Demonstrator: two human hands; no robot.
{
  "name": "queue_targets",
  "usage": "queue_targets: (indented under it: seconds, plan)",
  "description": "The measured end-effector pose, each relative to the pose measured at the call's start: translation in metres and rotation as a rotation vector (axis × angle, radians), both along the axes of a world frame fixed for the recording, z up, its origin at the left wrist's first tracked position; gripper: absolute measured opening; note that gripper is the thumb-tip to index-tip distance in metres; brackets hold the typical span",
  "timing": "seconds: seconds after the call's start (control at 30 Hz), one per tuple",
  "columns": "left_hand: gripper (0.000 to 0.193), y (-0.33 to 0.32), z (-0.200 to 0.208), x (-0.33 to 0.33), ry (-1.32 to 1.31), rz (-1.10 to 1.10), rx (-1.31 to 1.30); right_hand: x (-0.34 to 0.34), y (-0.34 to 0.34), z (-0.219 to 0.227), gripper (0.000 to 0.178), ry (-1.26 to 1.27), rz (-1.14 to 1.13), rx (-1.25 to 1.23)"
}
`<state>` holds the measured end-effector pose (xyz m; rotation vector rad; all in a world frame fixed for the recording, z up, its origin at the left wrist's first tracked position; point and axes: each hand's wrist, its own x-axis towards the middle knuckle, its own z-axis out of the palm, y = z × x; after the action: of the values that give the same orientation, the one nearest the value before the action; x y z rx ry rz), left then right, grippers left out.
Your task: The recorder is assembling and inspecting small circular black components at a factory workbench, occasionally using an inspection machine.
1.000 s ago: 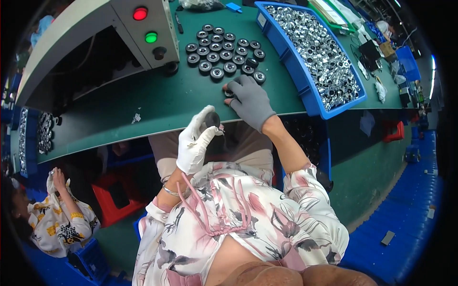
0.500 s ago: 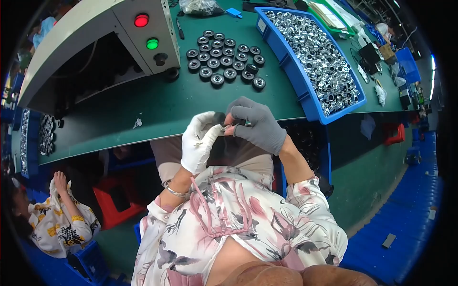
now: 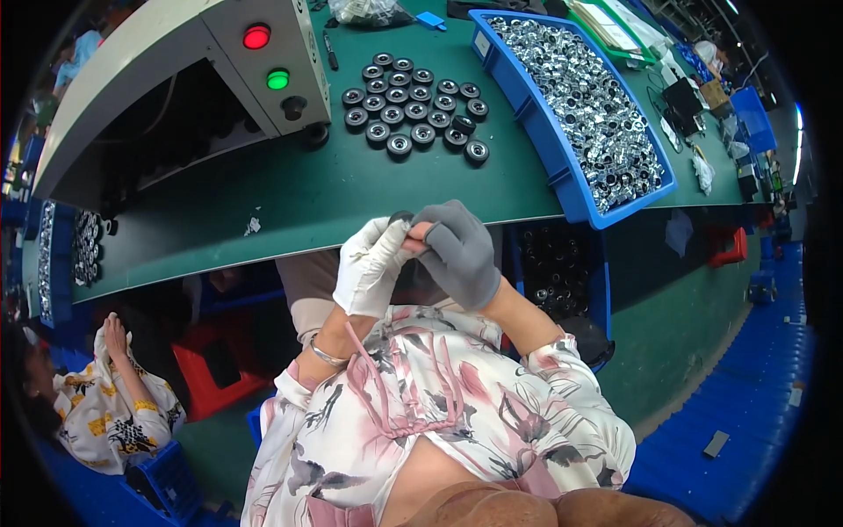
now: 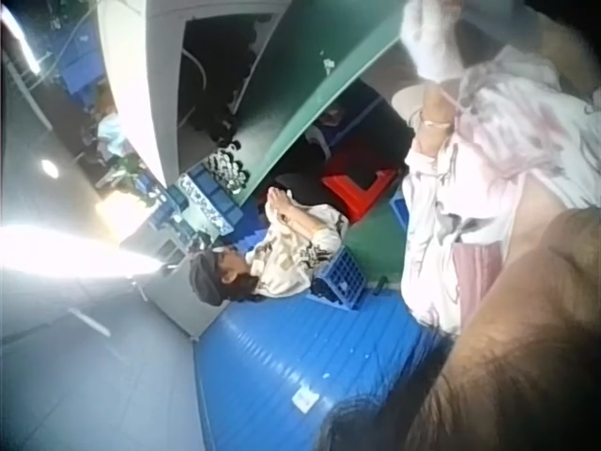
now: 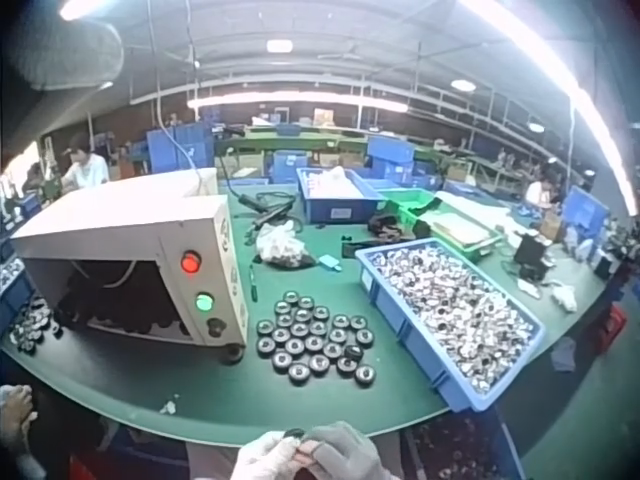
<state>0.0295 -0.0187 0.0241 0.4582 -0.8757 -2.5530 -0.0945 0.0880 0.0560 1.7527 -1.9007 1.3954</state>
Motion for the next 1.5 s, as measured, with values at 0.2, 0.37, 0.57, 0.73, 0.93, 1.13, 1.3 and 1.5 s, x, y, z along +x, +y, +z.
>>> queue_targets:
  seconds: [0.2, 0.37, 0.57, 0.73, 0.93, 1.13, 1.3, 1.5]
  plan:
    - [0.021, 0.004, 0.013, 0.002, -0.108, 0.019, -0.063, 0.002, 0.003, -0.002, 0.035, 0.011, 0.026, 0.002]
    - [0.019, 0.004, 0.008, 0.003, -0.056, -0.005, -0.007, 0.008, 0.003, 0.0, 0.038, 0.123, -0.055, -0.009]
    - [0.02, 0.0, 0.002, 0.005, 0.015, -0.029, 0.049, 0.004, 0.002, 0.0, 0.032, -0.058, 0.069, 0.1]
    - [0.031, 0.003, 0.008, 0.012, -0.126, 0.016, -0.43, -0.001, 0.013, 0.012, 0.027, -0.786, 0.159, 0.26]
    - [0.038, 0.001, 0.01, 0.016, -0.068, -0.024, -0.438, -0.006, 0.015, -0.003, 0.029, -0.976, 0.275, 0.276]
    - [0.038, 0.004, 0.003, 0.018, 0.021, -0.035, -0.045, -0.001, 0.014, -0.012, 0.03, -0.981, 0.274, 0.201]
    - [0.033, 0.007, -0.002, 0.018, -0.008, 0.065, -0.287, 0.001, 0.017, -0.011, 0.032, -0.931, 0.298, 0.221]
    - [0.028, 0.004, 0.01, 0.02, 0.046, 0.181, -0.713, 0.003, 0.018, -0.008, 0.033, -0.943, 0.422, 0.161]
